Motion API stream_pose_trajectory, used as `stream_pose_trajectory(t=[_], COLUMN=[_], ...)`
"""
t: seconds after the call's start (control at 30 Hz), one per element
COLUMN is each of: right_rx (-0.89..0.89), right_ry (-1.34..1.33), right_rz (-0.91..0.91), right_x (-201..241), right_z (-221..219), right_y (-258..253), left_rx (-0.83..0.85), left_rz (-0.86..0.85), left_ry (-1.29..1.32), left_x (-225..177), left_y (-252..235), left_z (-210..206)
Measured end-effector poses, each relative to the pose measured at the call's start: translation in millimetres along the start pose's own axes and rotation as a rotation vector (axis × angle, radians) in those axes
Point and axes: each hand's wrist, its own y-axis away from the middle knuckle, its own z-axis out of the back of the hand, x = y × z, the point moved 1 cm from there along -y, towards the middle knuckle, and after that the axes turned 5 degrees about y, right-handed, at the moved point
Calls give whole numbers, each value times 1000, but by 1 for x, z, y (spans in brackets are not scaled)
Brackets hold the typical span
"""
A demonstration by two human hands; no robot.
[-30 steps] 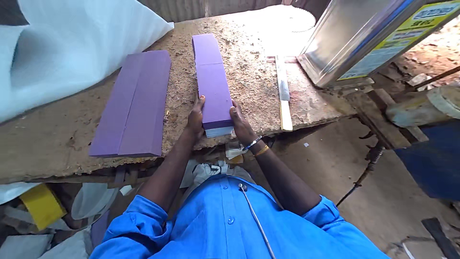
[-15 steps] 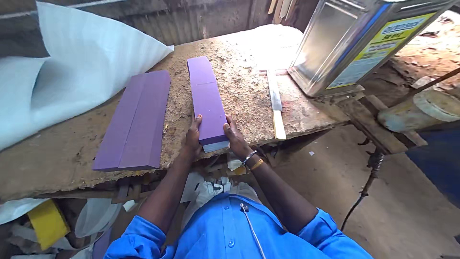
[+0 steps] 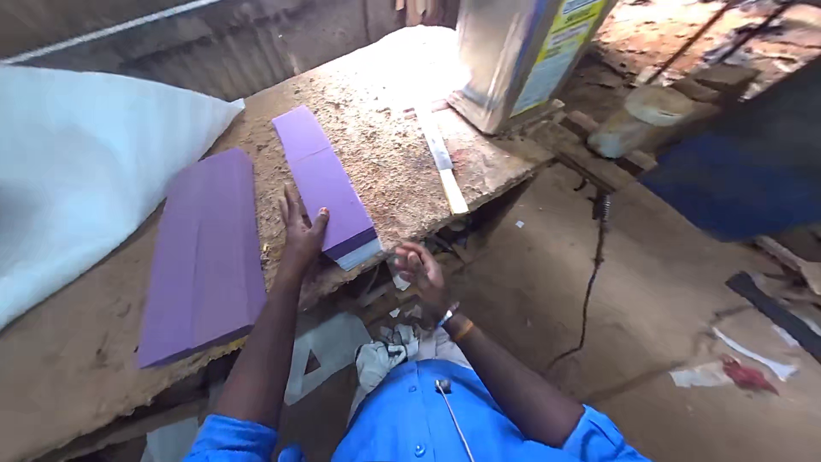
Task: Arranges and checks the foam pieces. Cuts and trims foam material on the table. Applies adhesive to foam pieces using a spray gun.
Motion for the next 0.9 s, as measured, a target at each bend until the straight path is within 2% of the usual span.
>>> stream_pose_trajectory(t=[0.1,0.17,0.23,0.37,0.5,0.6,0.67,0.8,0.9], right_rx=[-125,-265,-422,-628,-858,-1091,-1068,-681,-601], right_ry=[-4,23,43,131,449,605,645,739,812], right_rz=[-276,-439,-508,-393,-186,-148,-222,-357,-318], right_x=[-48,-69,-78,-71,-39,-26,-19,-18,-34], right_z=[46,79,116,191,284,368,412,462,479], right_y=[45,68,81,54,-9,-63,-92,-138,-152], left_rx=[52,122,147,147,156,150,171,265,353], left_rz=[-239,-298,-310,-321,-346,-346,-334,-192,-82], left_ry=[-317,-471,-548,-592,-562,-540,-533,-575,-624], left_x=[1,-6,-9,-9,4,-4,-14,-39,-64], left_y=[-9,-10,-10,-16,-24,-22,-21,-20,-21], left_z=[8,8,4,5,10,8,6,13,12])
